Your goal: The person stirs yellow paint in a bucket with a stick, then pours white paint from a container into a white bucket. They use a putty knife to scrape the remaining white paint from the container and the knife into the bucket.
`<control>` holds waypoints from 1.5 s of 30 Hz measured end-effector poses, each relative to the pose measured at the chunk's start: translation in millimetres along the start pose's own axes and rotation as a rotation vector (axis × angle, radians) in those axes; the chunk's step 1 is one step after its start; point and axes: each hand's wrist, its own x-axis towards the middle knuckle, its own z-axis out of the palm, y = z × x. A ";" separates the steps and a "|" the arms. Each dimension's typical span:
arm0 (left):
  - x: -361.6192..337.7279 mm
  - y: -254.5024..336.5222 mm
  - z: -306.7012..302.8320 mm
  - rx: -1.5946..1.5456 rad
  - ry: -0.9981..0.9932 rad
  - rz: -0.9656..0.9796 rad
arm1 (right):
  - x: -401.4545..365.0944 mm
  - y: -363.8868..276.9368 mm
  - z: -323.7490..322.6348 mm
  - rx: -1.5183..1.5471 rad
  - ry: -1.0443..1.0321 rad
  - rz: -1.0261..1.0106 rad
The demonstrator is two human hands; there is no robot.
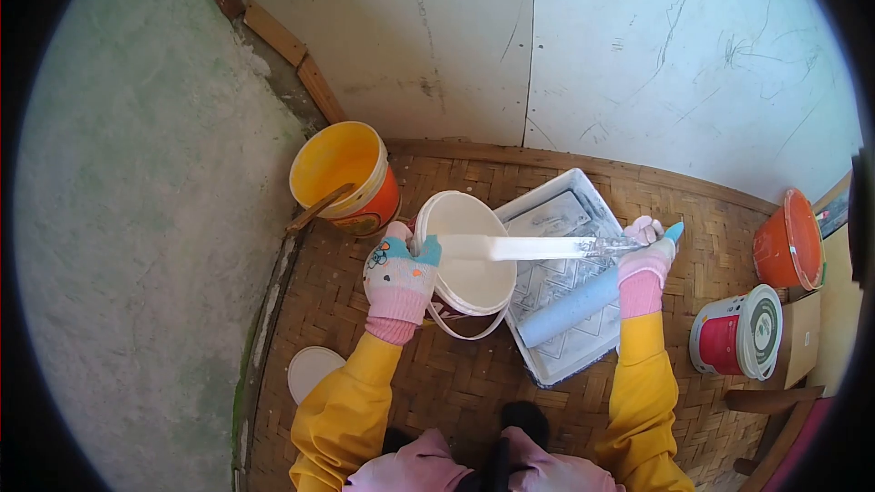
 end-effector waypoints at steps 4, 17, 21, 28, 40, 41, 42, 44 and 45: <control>0.6 4.9 3.2 0.028 -0.009 0.016 | 7.5 -29.4 8.2 0.125 -0.086 0.069; 4.4 14.0 5.5 0.054 -0.043 0.000 | 33.9 -131.2 17.5 0.262 -0.386 -0.200; 2.7 14.4 5.0 0.067 -0.044 0.000 | 6.9 -110.3 26.9 0.133 -0.340 -0.432; 2.3 15.0 4.4 0.072 -0.036 0.004 | -36.3 -86.0 30.8 -0.062 -0.411 -0.545; 1.9 14.9 4.8 0.082 -0.026 0.000 | -54.3 -81.5 20.5 -0.352 -0.974 -1.107; 1.8 14.8 4.7 0.080 -0.025 0.000 | -59.8 -80.5 21.4 -0.287 -0.990 -1.046; 1.6 14.6 4.6 0.069 -0.024 0.005 | -63.3 -79.7 21.7 -0.222 -1.003 -0.985; 1.3 13.1 4.5 0.058 -0.023 0.013 | -65.9 -79.2 19.3 -0.322 -0.988 -1.111; 1.7 11.2 4.5 0.069 -0.013 0.016 | -66.5 -79.4 17.5 -0.423 -0.968 -1.233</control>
